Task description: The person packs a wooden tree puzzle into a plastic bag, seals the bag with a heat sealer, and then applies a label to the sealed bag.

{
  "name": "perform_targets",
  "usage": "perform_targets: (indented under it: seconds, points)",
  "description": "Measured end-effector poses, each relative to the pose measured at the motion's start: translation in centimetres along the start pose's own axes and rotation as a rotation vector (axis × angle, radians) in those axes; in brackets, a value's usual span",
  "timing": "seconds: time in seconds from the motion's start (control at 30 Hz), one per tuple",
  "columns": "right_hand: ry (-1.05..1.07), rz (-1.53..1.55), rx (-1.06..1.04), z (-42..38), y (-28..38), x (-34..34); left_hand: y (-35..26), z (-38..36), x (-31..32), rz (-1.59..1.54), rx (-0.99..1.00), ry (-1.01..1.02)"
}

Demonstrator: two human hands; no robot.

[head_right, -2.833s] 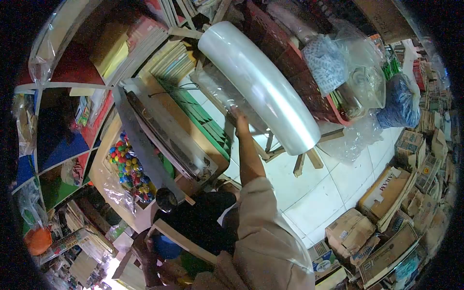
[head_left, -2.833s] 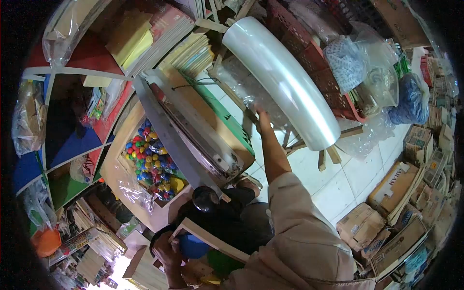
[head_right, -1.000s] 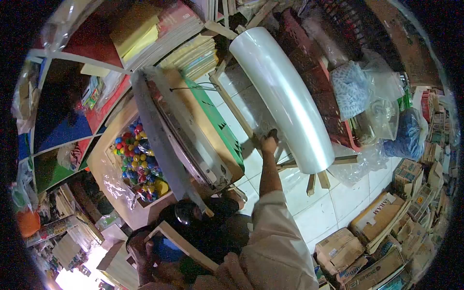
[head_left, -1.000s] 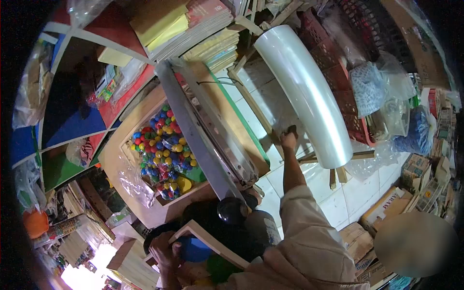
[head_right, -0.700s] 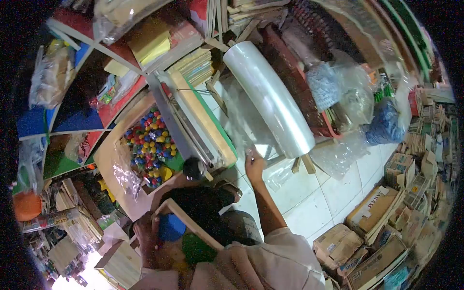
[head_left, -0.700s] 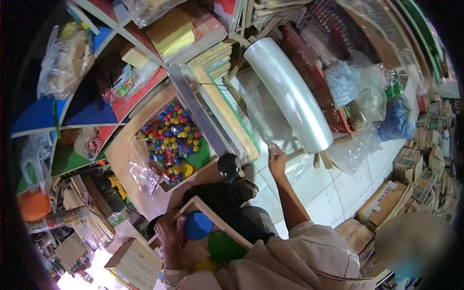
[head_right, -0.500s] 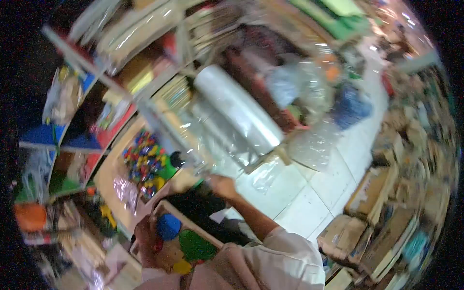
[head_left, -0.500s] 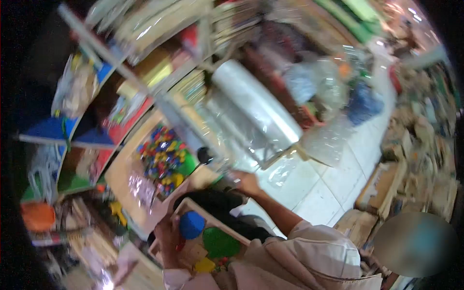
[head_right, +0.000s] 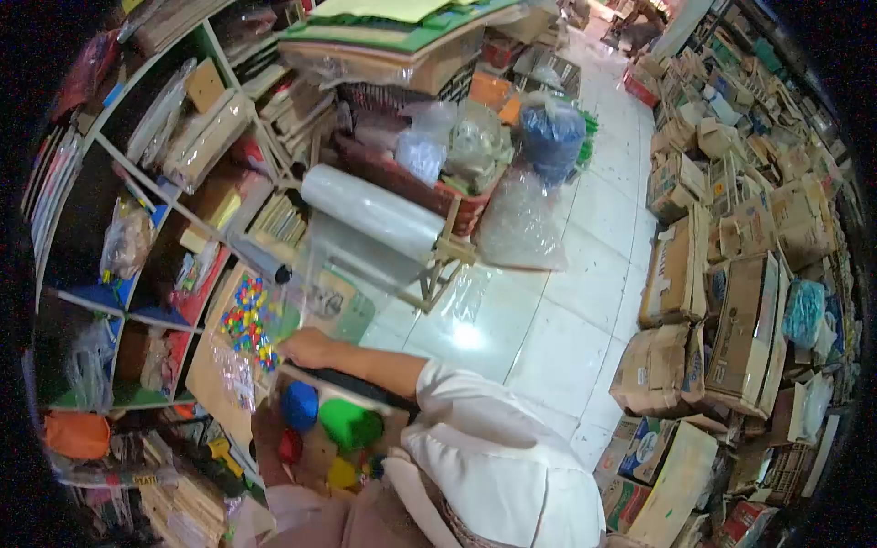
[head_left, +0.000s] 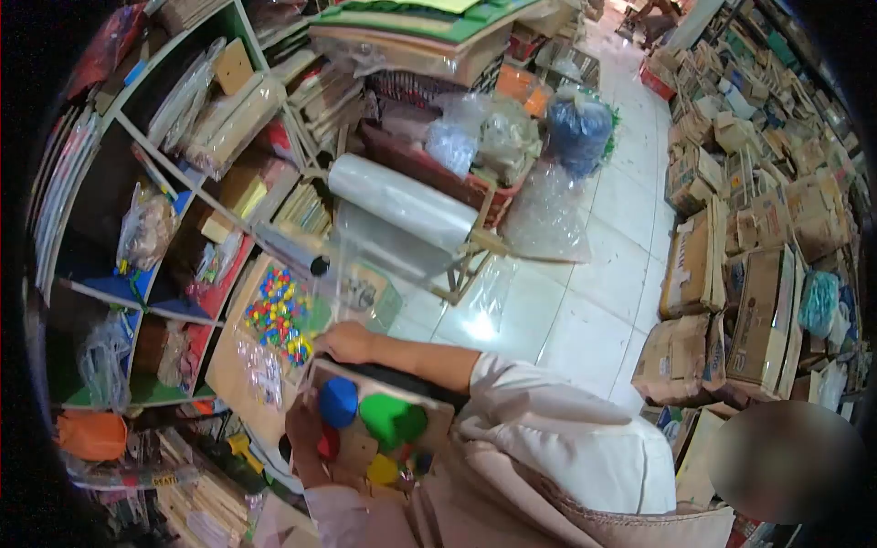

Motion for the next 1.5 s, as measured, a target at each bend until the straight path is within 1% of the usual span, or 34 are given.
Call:
perform_targets:
  seconds: [0.07, 0.1, 0.13, 0.17, 0.2, 0.23, 0.27, 0.3, 0.33, 0.37, 0.43, 0.47, 0.53, 0.57, 0.63, 0.67, 0.73, 0.77, 0.83, 0.93, 1.03, 1.07, 1.13, 1.17, 1.23, 1.27, 1.3, 1.37, 1.4, 1.47, 1.5]
  points:
    - [0.063, 0.002, -0.081, 1.3, 1.4, 1.5, 6.7, 2.5, 3.7, 0.511, 0.426, -0.167]
    - [0.049, 0.072, -0.166, 2.4, 0.9, 3.4, 7.4, 3.4, 4.7, 0.684, 0.307, -0.065]
    - [0.045, 0.141, -0.265, 4.0, 1.7, 4.4, 6.8, 3.8, 3.6, 0.564, 0.314, 0.006]
    - [0.11, 0.172, -0.307, 5.4, 2.1, 5.4, 6.1, 4.1, 2.5, 0.44, 0.316, 0.075]
    - [0.174, 0.191, -0.345, 5.5, 2.9, 5.0, 5.5, 4.5, 1.5, 0.317, 0.31, 0.139]
    - [0.257, 0.117, -0.214, 4.2, 5.8, 2.2, 2.7, 2.9, -0.5, 0.109, 0.601, -0.272]
    - [0.325, 0.029, -0.075, 3.0, 8.5, -0.7, 2.0, 3.5, -2.0, -0.519, 0.345, -0.013]
    - [0.345, -0.007, -0.081, 3.4, 8.8, 0.0, 1.1, 3.5, -3.6, -1.187, 0.014, -0.001]
    - [0.356, -0.044, -0.08, 4.0, 8.8, 0.8, 2.8, 4.9, -3.5, -1.217, -0.062, -0.013]
    - [0.362, -0.082, -0.074, 4.3, 8.7, 1.5, 3.4, 6.0, -3.3, -1.129, -0.021, -0.006]
    - [0.286, -0.041, -0.145, 4.1, 9.3, 2.3, 4.1, 8.2, -2.7, -0.935, 0.058, 0.016]
    - [0.246, -0.014, -0.174, 4.0, 9.6, 2.6, 5.6, 10.0, -2.3, -0.837, 0.054, 0.018]
    - [0.24, -0.06, -0.194, 2.9, 11.1, 2.0, 8.6, 12.8, -1.4, -0.64, 0.045, 0.04]
    - [0.237, -0.082, -0.2, 2.5, 11.8, 1.5, 9.1, 12.1, -2.3, -0.501, 0.042, -0.088]
    - [0.302, -0.099, -0.179, 2.3, 12.5, 1.5, 10.3, 10.3, -4.1, -0.216, 0.033, -0.335]
    - [0.333, -0.108, -0.17, 2.4, 12.8, 1.5, 12.7, 10.3, -3.9, -0.34, -0.011, -0.345]
    - [0.288, -0.132, -0.195, 1.8, 13.6, 1.7, 17.2, 9.6, -3.3, -0.583, -0.102, -0.367]
    - [0.265, -0.144, -0.208, 1.5, 14.1, 2.0, 16.3, 8.2, -3.5, -0.705, -0.12, -0.386]
    - [0.288, -0.187, -0.22, 1.1, 14.7, 3.1, 14.1, 6.2, -3.5, -0.957, -0.149, -0.421]
    - [0.302, -0.193, -0.246, 0.5, 15.8, 3.5, 16.0, 6.4, -3.6, -1.103, -0.136, -0.457]
    - [0.315, -0.209, -0.302, -1.4, 17.9, 1.7, 12.2, 2.5, -6.2, -1.135, 0.041, -0.552]
    - [0.317, -0.222, -0.322, -2.1, 18.5, 1.0, 10.5, 0.8, -7.6, -1.055, 0.08, -0.528]
    - [0.211, -0.028, -0.399, -3.6, 19.5, 0.0, 8.0, -2.2, -9.1, -0.899, 0.149, -0.471]
    - [0.156, 0.068, -0.438, -4.3, 19.9, -0.1, 8.3, -2.0, -9.0, -1.119, 0.176, -0.39]
    - [0.231, 0.121, -0.42, -5.2, 19.1, 3.1, 9.0, -1.8, -9.0, -1.556, 0.231, -0.226]
    - [0.267, 0.144, -0.416, -5.2, 19.3, 3.7, 9.3, -0.8, -9.2, -1.544, 0.176, -0.198]
    - [0.364, 0.131, -0.374, -5.4, 19.3, 4.0, 9.7, 1.0, -9.2, -1.533, 0.12, -0.168]
    - [0.56, 0.106, -0.279, -6.5, 20.5, 2.5, 9.7, 4.3, -9.2, -1.512, 0.0, -0.102]
    - [0.543, 0.079, -0.284, -6.9, 20.9, 1.6, 9.6, 5.4, -9.9, -1.294, -0.053, -0.204]
    - [0.46, 0.115, -0.464, -8.2, 19.9, 0.6, 8.8, 6.6, -11.4, -0.847, -0.154, -0.384]
    - [0.416, 0.135, -0.551, -8.9, 19.6, 0.2, 8.6, 6.4, -12.2, -0.937, 0.031, -0.511]
Point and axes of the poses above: each hand's wrist, its own z-axis towards the middle knuckle, its own x-axis out of the palm, y = z × x, the point moved 3 cm from there along z, towards the middle knuckle, and after that the axes turned 12 degrees about y, right-handed, at the moved point
